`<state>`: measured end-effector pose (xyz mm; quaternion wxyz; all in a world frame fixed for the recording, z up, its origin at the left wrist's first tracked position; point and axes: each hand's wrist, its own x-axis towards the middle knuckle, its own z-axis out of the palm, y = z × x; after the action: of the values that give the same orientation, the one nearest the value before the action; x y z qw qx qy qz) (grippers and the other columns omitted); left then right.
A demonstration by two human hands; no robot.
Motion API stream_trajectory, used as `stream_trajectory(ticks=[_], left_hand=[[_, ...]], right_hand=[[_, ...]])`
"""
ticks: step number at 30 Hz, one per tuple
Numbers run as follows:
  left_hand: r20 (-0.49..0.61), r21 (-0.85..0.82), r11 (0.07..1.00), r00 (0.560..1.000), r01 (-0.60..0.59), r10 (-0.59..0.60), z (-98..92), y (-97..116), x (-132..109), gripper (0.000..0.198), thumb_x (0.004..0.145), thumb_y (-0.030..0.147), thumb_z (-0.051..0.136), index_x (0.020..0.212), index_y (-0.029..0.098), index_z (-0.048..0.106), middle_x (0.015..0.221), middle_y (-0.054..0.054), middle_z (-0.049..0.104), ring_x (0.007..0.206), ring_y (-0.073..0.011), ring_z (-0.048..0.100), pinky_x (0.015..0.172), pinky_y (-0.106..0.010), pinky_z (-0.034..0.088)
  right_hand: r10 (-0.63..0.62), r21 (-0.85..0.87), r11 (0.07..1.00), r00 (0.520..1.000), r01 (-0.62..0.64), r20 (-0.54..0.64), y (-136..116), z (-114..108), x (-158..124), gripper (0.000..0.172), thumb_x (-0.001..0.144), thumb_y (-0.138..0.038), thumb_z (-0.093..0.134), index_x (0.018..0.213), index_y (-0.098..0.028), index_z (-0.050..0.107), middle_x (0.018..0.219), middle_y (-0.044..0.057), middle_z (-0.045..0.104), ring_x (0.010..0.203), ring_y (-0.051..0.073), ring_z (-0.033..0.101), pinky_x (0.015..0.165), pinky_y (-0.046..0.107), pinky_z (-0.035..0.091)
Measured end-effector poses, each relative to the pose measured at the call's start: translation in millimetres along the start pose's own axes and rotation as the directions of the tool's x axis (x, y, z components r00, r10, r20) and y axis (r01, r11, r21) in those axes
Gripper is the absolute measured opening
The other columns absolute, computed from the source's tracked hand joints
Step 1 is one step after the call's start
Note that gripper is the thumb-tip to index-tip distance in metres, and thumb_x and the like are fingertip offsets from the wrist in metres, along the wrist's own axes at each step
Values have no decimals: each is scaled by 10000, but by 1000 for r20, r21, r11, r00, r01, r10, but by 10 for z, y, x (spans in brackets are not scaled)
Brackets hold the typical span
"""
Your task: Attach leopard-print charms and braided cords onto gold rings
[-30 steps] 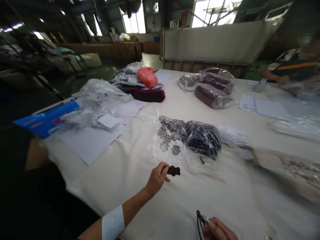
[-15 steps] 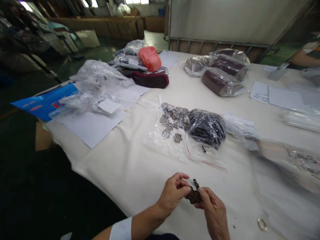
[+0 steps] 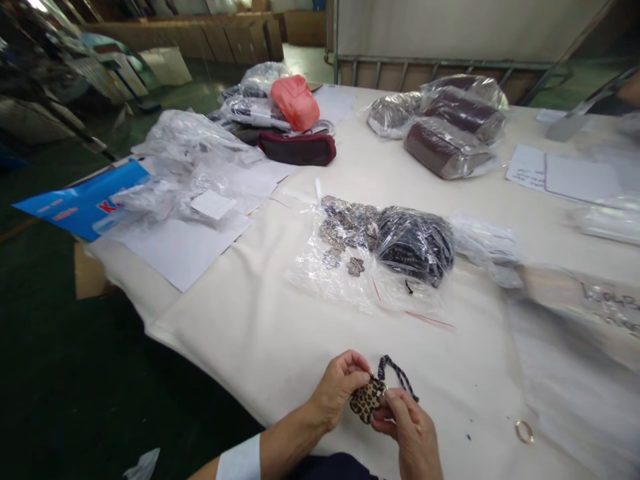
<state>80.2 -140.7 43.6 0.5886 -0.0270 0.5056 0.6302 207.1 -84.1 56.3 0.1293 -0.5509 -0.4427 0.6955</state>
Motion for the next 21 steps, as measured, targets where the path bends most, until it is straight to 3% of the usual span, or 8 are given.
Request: stream_trajectory(ticks=[6, 9, 12, 17, 21], left_hand=[[71, -47, 995, 994, 85, -82, -12, 146, -125, 287, 572, 260, 750, 750, 107, 585, 708, -75, 685, 585, -110, 586, 583, -200, 412], [94, 1, 997, 993, 76, -76, 3, 198, -174, 295, 564, 261, 776, 733, 106, 590, 702, -72, 682, 601, -112, 593, 596, -200, 423], [127, 136, 991, 992, 7, -24, 5, 244, -209, 276, 588, 278, 769, 730, 107, 606, 688, -47, 659, 597, -98, 567, 598, -198, 419], [184, 429, 896, 982, -111, 34, -30, 321, -233, 202, 663, 276, 702, 767, 111, 651, 623, -1, 591, 549, -68, 485, 544, -178, 368], [210, 514, 846, 977, -144, 38, -52, 349, -221, 196, 682, 274, 675, 786, 108, 670, 616, -6, 586, 548, -72, 477, 534, -179, 364]], right_hand=[[-152, -315, 934, 985, 171, 83, -136, -47, -85, 356, 775, -502, 526, 638, -179, 582, 567, -4, 556, 536, 144, 549, 542, 237, 444], [-273, -469, 831, 954, 301, 128, -185, -31, -108, 333, 808, -471, 492, 647, -191, 572, 556, -13, 537, 531, 143, 533, 539, 239, 407], [-419, -584, 679, 888, 445, 189, -204, -20, -107, 330, 847, -437, 469, 655, -192, 576, 570, -12, 522, 537, 134, 489, 547, 246, 366], [-534, -590, 541, 787, 599, 309, -179, -35, -98, 283, 890, -349, 457, 681, -188, 560, 653, 3, 547, 582, 121, 492, 570, 238, 351], [-557, -602, 482, 753, 637, 351, -162, -32, -110, 263, 898, -306, 447, 672, -195, 524, 639, -3, 517, 554, 113, 465, 547, 236, 338]])
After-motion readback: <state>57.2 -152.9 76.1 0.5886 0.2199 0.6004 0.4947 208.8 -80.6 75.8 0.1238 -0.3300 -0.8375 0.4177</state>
